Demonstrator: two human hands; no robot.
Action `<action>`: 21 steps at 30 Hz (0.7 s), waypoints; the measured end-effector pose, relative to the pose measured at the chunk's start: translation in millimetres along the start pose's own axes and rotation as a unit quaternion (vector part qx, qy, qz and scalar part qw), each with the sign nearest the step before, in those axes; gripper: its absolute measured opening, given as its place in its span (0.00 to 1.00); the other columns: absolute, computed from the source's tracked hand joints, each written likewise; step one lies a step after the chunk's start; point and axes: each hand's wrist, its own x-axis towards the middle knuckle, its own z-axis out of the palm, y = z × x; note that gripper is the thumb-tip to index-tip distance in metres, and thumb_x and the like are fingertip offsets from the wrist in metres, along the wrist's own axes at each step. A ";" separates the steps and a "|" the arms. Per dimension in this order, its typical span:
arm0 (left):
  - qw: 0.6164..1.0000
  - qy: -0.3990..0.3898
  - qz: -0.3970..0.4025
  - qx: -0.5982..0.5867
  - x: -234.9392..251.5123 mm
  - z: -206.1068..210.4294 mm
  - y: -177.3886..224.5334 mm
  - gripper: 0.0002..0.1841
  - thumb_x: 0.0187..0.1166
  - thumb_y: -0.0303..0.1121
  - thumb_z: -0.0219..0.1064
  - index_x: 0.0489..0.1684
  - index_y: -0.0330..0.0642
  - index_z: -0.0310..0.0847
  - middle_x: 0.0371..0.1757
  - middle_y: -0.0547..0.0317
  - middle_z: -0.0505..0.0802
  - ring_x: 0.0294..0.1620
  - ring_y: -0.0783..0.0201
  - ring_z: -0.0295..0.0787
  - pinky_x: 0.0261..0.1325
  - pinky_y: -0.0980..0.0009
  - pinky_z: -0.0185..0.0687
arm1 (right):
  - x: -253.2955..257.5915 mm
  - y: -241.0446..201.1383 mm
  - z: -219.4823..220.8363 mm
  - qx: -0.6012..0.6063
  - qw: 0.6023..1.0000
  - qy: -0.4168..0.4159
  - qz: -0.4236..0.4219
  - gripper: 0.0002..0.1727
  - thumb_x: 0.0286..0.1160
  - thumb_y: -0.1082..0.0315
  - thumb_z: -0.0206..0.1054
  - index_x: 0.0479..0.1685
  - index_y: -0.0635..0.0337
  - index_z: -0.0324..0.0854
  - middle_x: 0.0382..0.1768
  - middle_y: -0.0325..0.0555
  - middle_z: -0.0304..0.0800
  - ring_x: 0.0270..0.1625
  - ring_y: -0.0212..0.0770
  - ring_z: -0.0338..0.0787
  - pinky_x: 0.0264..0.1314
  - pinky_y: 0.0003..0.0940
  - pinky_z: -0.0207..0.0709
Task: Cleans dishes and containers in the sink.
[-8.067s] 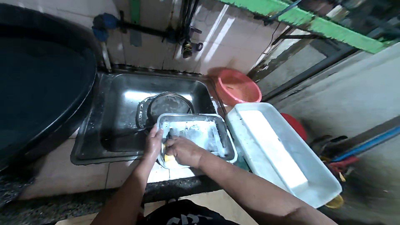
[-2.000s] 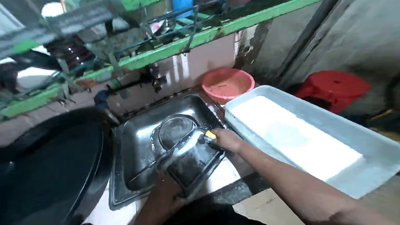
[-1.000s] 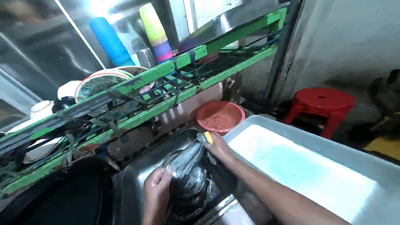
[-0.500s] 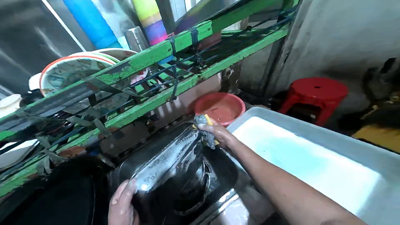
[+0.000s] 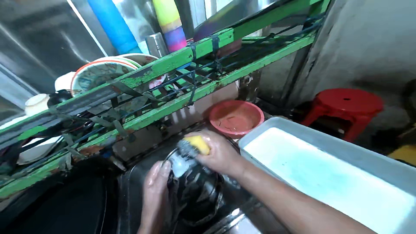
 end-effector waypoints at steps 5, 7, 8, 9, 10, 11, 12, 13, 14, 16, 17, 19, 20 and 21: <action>0.998 0.004 -0.034 0.043 -5.4 13.7 -8.3 0.11 0.80 0.27 0.59 0.29 0.42 0.85 0.24 0.76 0.86 0.28 0.85 0.83 0.37 0.84 0.81 | -12.5 30.1 1.4 -0.050 0.997 0.048 0.014 0.21 0.66 0.55 0.78 0.49 0.63 0.90 0.46 0.52 0.94 0.52 0.49 0.93 0.60 0.53 0.86; 0.996 -0.006 -0.076 0.053 -11.0 25.4 -17.1 0.07 0.79 0.21 0.58 0.45 0.26 0.80 0.32 0.65 0.88 0.34 0.83 0.85 0.43 0.83 0.83 | -14.5 -4.5 16.1 -0.045 0.997 0.006 -0.068 0.19 0.64 0.58 0.78 0.52 0.60 0.91 0.50 0.51 0.95 0.58 0.50 0.92 0.64 0.54 0.84; 0.995 -0.022 -0.088 0.034 -14.1 24.8 -20.1 0.12 0.80 0.19 0.55 0.56 0.21 0.72 0.41 0.61 0.86 0.43 0.82 0.84 0.52 0.82 0.82 | -12.9 -13.3 23.5 -0.062 0.991 0.001 -0.120 0.20 0.63 0.59 0.77 0.53 0.58 0.91 0.51 0.50 0.95 0.60 0.50 0.92 0.66 0.54 0.82; 0.996 -0.015 -0.085 0.012 -13.4 24.6 -21.3 0.12 0.79 0.19 0.55 0.56 0.23 0.73 0.42 0.63 0.87 0.44 0.82 0.85 0.52 0.81 0.83 | -10.9 -12.9 26.7 -0.054 0.988 0.006 -0.144 0.21 0.62 0.60 0.77 0.55 0.58 0.91 0.53 0.50 0.95 0.62 0.51 0.91 0.68 0.55 0.81; 0.998 -0.001 -0.070 -0.004 -10.9 23.5 -18.8 0.09 0.76 0.20 0.57 0.48 0.30 0.79 0.37 0.68 0.91 0.41 0.82 0.88 0.49 0.80 0.86 | -8.9 -6.0 24.3 -0.021 0.991 0.010 -0.130 0.22 0.62 0.63 0.77 0.57 0.60 0.90 0.55 0.52 0.94 0.63 0.52 0.90 0.70 0.56 0.79; 0.998 0.007 -0.057 -0.003 -8.5 19.2 -13.5 0.08 0.77 0.23 0.58 0.41 0.36 0.84 0.33 0.73 0.92 0.37 0.82 0.89 0.45 0.80 0.87 | -6.5 7.0 20.2 0.011 0.995 0.030 -0.099 0.23 0.59 0.66 0.78 0.57 0.62 0.90 0.54 0.54 0.94 0.61 0.52 0.91 0.68 0.55 0.81; 0.999 0.016 -0.044 0.009 -7.4 11.9 -7.3 0.09 0.80 0.25 0.57 0.37 0.40 0.86 0.32 0.76 0.91 0.36 0.83 0.89 0.45 0.80 0.87 | -4.0 22.4 15.4 0.038 0.997 0.056 -0.047 0.22 0.58 0.68 0.79 0.56 0.63 0.89 0.52 0.53 0.94 0.58 0.49 0.92 0.65 0.52 0.84; 0.999 0.028 -0.036 0.006 -6.8 5.3 -2.6 0.12 0.81 0.25 0.56 0.34 0.44 0.86 0.30 0.77 0.91 0.36 0.83 0.88 0.46 0.80 0.88 | -1.0 35.0 9.6 0.085 0.993 0.072 0.036 0.22 0.59 0.70 0.79 0.56 0.65 0.88 0.50 0.53 0.94 0.55 0.46 0.92 0.62 0.49 0.85; 0.998 0.043 -0.031 -0.019 -6.9 0.4 -1.2 0.14 0.82 0.25 0.53 0.33 0.46 0.86 0.30 0.77 0.92 0.36 0.82 0.89 0.46 0.80 0.88 | 3.4 42.3 4.1 0.158 0.974 0.085 0.135 0.23 0.63 0.72 0.78 0.60 0.68 0.84 0.49 0.53 0.93 0.52 0.43 0.92 0.60 0.46 0.85; 0.993 0.068 -0.029 -0.095 -10.1 -5.9 -5.7 0.16 0.85 0.28 0.49 0.36 0.48 0.86 0.33 0.75 0.93 0.39 0.79 0.91 0.49 0.77 0.90 | 9.5 47.9 1.2 0.335 0.893 0.125 0.272 0.24 0.71 0.72 0.71 0.68 0.63 0.75 0.46 0.45 0.91 0.44 0.33 0.91 0.50 0.34 0.88; 0.987 0.077 -0.026 -0.139 -10.1 -8.5 -11.1 0.17 0.86 0.32 0.48 0.39 0.48 0.87 0.36 0.73 0.95 0.42 0.77 0.93 0.51 0.75 0.90 | 11.6 47.3 2.0 0.393 0.858 0.146 0.297 0.23 0.72 0.72 0.69 0.68 0.59 0.74 0.42 0.42 0.91 0.40 0.31 0.92 0.44 0.31 0.89; 0.977 0.070 -0.040 -0.196 -9.0 -18.3 -26.6 0.16 0.88 0.41 0.51 0.46 0.47 0.86 0.42 0.69 0.96 0.49 0.74 0.93 0.57 0.72 0.90 | 14.4 42.7 3.3 0.408 0.845 0.166 0.303 0.23 0.71 0.74 0.70 0.67 0.59 0.74 0.41 0.42 0.92 0.39 0.31 0.92 0.43 0.30 0.89; 0.980 0.053 -0.062 -0.183 -8.1 -27.2 -34.2 0.15 0.86 0.44 0.57 0.51 0.44 0.84 0.45 0.68 0.96 0.51 0.74 0.93 0.58 0.72 0.90 | 14.8 38.0 3.4 0.361 0.867 0.168 0.300 0.25 0.69 0.75 0.72 0.68 0.60 0.75 0.44 0.43 0.91 0.42 0.31 0.91 0.46 0.31 0.88; 0.987 0.024 -0.099 -0.126 -4.9 -37.6 -37.8 0.19 0.81 0.45 0.62 0.55 0.39 0.80 0.45 0.68 0.95 0.50 0.76 0.92 0.57 0.73 0.90 | 15.2 31.7 3.1 0.297 0.894 0.169 0.291 0.27 0.65 0.75 0.75 0.68 0.61 0.77 0.46 0.46 0.91 0.45 0.34 0.91 0.51 0.36 0.87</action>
